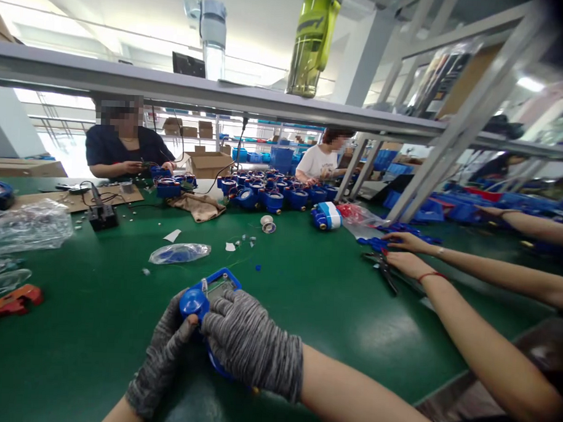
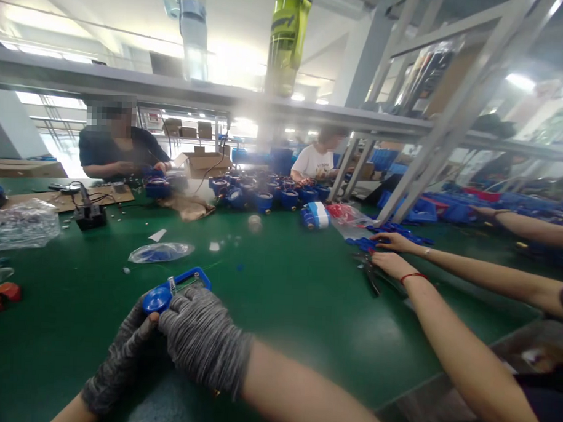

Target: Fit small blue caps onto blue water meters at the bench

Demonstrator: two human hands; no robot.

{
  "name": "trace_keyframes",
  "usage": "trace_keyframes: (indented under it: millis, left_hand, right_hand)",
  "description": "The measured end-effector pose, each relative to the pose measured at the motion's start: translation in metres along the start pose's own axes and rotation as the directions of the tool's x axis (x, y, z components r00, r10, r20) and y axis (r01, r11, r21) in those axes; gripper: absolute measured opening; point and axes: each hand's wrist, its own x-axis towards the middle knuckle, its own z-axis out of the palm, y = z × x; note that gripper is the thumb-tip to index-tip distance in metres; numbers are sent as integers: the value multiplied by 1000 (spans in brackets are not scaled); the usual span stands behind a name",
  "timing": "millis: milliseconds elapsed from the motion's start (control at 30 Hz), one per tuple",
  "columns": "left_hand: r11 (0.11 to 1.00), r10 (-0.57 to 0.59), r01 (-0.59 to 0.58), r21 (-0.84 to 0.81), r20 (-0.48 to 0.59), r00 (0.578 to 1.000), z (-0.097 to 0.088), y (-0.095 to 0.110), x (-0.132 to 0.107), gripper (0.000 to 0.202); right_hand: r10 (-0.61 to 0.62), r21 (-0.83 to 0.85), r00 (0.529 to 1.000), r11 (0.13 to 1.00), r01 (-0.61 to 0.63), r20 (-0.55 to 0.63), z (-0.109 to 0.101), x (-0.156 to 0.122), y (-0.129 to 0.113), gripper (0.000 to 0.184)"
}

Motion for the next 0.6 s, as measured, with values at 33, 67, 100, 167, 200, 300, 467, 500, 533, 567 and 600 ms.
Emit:
trace_keyframes:
  millis: [33,67,100,167,200,300,467,500,533,567,600]
  left_hand:
    - [1000,-4,4,5,-15,1000,1,1,-1,57]
    - [1000,-10,11,11,-36,999,1,2,-2,58]
    - [1000,-19,20,19,-61,998,2,3,-2,60]
    - [998,-39,43,36,-103,994,2,3,-3,62]
    - [998,-52,57,39,-109,993,2,2,-4,63]
    - [997,-77,80,22,-108,991,5,5,-7,61]
    - [993,-112,116,17,-147,983,22,27,-11,70]
    - [991,-122,128,26,-156,980,25,31,-10,70]
    - [990,-129,136,36,-163,978,27,34,-9,69]
    - [989,-131,140,41,-173,976,28,35,-8,67]
    - [990,-128,137,39,-189,974,28,34,-6,65]
  right_hand:
    - [-54,-41,999,998,54,-1,0,-2,0,24]
    - [-92,-79,996,993,92,3,0,-5,0,26]
    - [-111,-108,994,988,111,8,0,-7,-1,26]
    - [-118,-138,993,983,118,8,-1,-12,-4,27]
    - [-112,-142,994,984,110,-1,-1,-14,-6,27]
    - [-93,-138,995,986,88,-23,-1,-17,-13,25]
    - [-30,129,999,991,35,-41,-4,-22,4,26]
    - [32,247,998,969,-15,-63,-3,-24,19,24]
    - [139,346,985,933,-97,-99,0,-27,38,23]
    - [281,418,951,885,-205,-126,4,-30,61,22]
    - [457,439,872,829,-347,-176,10,-34,86,23]
